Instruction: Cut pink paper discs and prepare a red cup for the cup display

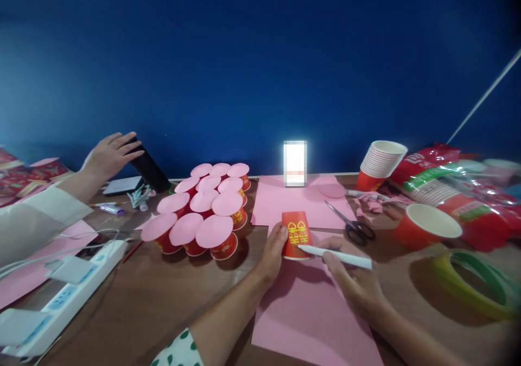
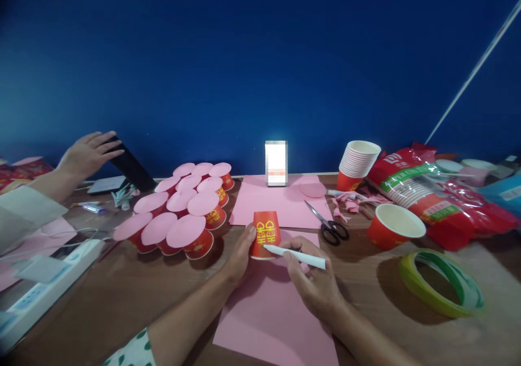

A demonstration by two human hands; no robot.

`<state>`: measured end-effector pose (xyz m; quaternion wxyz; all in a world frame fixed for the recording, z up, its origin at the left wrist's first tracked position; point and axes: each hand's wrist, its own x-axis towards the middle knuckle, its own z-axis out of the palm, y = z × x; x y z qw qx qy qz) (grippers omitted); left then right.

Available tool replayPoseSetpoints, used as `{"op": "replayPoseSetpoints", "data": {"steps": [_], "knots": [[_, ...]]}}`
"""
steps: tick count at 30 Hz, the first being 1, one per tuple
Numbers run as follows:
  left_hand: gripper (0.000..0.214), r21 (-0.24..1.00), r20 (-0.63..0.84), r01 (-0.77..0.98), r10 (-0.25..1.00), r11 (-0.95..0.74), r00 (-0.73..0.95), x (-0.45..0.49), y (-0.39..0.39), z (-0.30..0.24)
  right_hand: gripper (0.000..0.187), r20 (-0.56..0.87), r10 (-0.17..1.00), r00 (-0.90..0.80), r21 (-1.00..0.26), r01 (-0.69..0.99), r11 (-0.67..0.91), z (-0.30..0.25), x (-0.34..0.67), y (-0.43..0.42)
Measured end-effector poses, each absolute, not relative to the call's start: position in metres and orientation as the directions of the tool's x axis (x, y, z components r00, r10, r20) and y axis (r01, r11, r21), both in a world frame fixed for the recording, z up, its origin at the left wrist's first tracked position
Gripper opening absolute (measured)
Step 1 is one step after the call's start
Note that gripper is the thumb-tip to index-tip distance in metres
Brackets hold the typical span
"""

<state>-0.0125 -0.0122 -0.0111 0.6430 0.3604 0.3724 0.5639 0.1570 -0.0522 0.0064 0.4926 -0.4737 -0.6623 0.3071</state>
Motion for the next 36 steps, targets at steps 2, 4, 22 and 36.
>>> {"op": "replayPoseSetpoints", "data": {"steps": [2, 4, 22, 36], "knots": [[0.040, 0.884, -0.079, -0.456, 0.994, 0.105, 0.075, -0.012, -0.013, -0.010, 0.021, 0.393, 0.918, -0.047, -0.862, 0.329, 0.386, 0.007, 0.158, -0.052], [0.039, 0.881, -0.071, -0.463, 0.995, 0.097, 0.074, -0.012, -0.013, -0.009, 0.022, 0.422, 0.906, -0.009, -0.854, 0.331, 0.401, 0.008, 0.158, -0.052], [0.032, 0.890, -0.063, -0.441, 0.988, 0.119, 0.139, -0.014, -0.013, -0.019, 0.023, 0.286, 0.958, -0.018, -0.917, 0.283, 0.280, 0.003, 0.154, -0.056], [0.034, 0.885, -0.072, -0.448, 0.988, 0.125, 0.134, -0.014, -0.013, -0.021, 0.024, 0.385, 0.920, 0.078, -0.901, 0.250, 0.356, 0.006, 0.157, -0.053]]}}
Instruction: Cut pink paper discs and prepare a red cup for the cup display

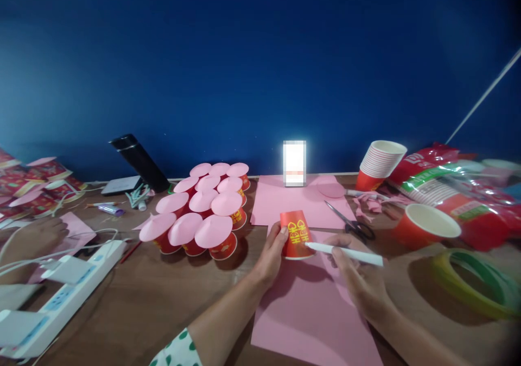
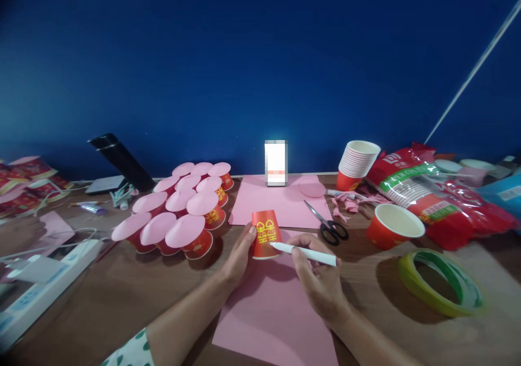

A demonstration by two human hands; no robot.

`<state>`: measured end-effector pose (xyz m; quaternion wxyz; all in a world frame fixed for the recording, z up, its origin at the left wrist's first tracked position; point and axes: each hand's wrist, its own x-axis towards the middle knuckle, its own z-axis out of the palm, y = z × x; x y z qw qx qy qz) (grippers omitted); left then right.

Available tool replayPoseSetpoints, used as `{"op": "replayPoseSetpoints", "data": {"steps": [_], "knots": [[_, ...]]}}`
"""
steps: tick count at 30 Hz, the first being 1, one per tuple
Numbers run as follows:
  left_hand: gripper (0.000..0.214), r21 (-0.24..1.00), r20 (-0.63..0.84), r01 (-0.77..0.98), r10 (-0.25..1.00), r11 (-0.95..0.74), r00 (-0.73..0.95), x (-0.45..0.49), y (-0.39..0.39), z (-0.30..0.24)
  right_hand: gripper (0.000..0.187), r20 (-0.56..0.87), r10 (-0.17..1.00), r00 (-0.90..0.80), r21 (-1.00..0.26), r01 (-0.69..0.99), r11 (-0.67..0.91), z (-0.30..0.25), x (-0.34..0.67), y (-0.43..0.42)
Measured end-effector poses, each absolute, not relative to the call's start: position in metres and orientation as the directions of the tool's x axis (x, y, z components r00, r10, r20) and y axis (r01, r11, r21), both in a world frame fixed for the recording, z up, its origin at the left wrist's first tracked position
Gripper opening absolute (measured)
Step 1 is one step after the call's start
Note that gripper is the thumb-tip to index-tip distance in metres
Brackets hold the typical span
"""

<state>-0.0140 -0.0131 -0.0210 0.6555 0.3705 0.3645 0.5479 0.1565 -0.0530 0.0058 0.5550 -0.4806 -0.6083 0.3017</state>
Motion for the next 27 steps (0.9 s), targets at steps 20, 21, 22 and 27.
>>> {"op": "replayPoseSetpoints", "data": {"steps": [20, 21, 22, 27], "knots": [[0.031, 0.860, -0.083, -0.492, 0.989, 0.133, 0.122, -0.0119, -0.0130, -0.0135, 0.024, 0.311, 0.949, 0.049, -0.925, 0.247, 0.290, 0.0106, 0.1545, -0.0538], [0.031, 0.858, -0.087, -0.494, 0.988, 0.140, 0.128, -0.0119, -0.0132, -0.0134, 0.023, 0.298, 0.954, 0.039, -0.930, 0.236, 0.281, 0.0106, 0.1545, -0.0542], [0.031, 0.854, -0.095, -0.497, 0.986, 0.150, 0.135, -0.0120, -0.0132, -0.0136, 0.023, 0.284, 0.958, 0.030, -0.935, 0.230, 0.270, 0.0106, 0.1547, -0.0545], [0.034, 0.828, -0.120, -0.530, 0.981, 0.182, 0.149, -0.0121, -0.0125, -0.0175, 0.027, 0.251, 0.968, 0.011, -0.942, 0.231, 0.242, 0.0092, 0.1572, -0.0539]]}}
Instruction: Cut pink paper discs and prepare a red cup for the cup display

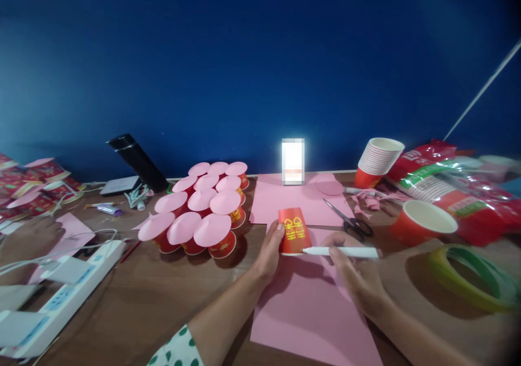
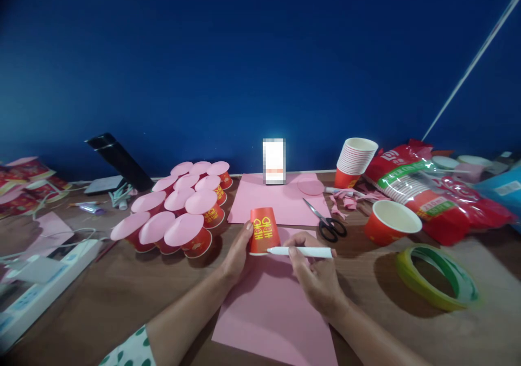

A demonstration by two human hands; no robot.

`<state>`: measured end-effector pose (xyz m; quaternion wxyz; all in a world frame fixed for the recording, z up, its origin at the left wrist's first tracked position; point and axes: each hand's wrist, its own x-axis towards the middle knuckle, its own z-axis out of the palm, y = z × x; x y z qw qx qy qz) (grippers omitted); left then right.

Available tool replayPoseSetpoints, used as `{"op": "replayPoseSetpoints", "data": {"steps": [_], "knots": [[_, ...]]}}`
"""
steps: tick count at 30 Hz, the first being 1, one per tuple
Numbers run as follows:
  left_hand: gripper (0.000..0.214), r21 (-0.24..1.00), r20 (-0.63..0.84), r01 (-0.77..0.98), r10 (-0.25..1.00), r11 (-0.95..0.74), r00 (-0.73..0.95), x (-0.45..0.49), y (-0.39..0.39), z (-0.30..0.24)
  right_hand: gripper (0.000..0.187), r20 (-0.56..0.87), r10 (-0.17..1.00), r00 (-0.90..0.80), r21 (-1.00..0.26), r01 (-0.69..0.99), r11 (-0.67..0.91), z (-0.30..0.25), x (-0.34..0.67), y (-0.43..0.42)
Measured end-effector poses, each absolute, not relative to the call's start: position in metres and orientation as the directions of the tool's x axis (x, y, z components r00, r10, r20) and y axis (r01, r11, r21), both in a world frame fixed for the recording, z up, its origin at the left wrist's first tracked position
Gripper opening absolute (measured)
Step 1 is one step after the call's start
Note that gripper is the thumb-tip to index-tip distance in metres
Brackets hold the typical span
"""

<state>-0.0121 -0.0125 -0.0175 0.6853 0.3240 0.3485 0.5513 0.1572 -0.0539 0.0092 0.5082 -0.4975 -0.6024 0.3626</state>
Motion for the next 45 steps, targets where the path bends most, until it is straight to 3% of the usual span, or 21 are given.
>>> {"op": "replayPoseSetpoints", "data": {"steps": [21, 31, 45], "knots": [[0.032, 0.863, -0.070, -0.486, 0.985, 0.139, 0.158, -0.013, -0.013, -0.012, 0.023, 0.238, 0.971, -0.036, -0.940, 0.243, 0.240, 0.012, 0.155, -0.057], [0.028, 0.792, -0.088, -0.582, 0.978, 0.184, 0.190, -0.011, -0.013, -0.015, 0.019, 0.379, 0.903, 0.200, -0.925, 0.104, 0.365, 0.017, 0.157, -0.052], [0.033, 0.813, -0.078, -0.553, 0.976, 0.180, 0.203, -0.010, -0.011, -0.018, 0.020, 0.532, 0.845, 0.049, -0.809, 0.324, 0.490, 0.020, 0.151, -0.058]]}}
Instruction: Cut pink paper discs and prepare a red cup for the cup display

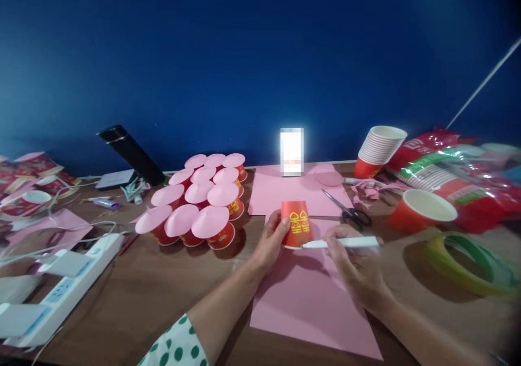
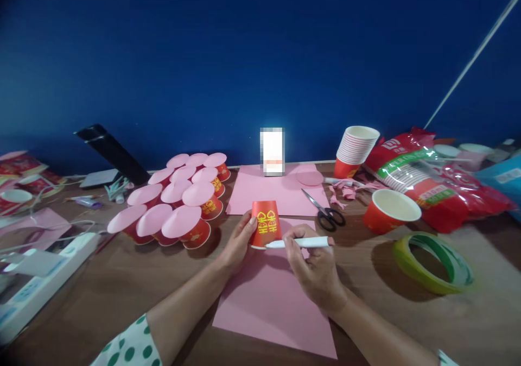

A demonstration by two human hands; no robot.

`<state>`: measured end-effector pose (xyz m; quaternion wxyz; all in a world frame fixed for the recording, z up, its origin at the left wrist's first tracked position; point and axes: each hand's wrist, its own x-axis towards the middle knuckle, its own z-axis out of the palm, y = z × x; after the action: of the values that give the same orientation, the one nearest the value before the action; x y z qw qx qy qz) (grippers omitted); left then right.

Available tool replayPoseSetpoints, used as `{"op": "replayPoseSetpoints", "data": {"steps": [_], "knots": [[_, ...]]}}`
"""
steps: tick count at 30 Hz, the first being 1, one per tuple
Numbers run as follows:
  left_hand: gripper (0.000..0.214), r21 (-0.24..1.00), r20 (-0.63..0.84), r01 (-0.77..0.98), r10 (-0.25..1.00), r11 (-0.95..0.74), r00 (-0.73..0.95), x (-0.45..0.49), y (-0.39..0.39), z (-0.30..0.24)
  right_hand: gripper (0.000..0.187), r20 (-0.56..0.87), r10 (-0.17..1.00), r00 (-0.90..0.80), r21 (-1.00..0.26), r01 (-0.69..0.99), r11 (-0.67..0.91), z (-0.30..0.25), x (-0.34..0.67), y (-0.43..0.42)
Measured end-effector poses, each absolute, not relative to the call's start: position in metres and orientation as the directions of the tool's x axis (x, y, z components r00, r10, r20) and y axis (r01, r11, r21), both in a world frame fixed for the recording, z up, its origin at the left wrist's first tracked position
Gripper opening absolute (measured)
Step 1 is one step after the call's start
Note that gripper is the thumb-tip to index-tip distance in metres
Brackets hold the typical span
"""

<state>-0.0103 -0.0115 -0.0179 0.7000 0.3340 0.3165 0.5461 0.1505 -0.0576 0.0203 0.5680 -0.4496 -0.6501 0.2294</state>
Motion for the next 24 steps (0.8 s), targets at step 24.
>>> {"op": "replayPoseSetpoints", "data": {"steps": [24], "knots": [[0.029, 0.846, -0.061, -0.508, 0.976, 0.161, 0.207, -0.0121, -0.0121, -0.0213, 0.017, 0.522, 0.853, 0.017, -0.818, 0.296, 0.494, 0.0176, 0.1498, -0.0575]]}}
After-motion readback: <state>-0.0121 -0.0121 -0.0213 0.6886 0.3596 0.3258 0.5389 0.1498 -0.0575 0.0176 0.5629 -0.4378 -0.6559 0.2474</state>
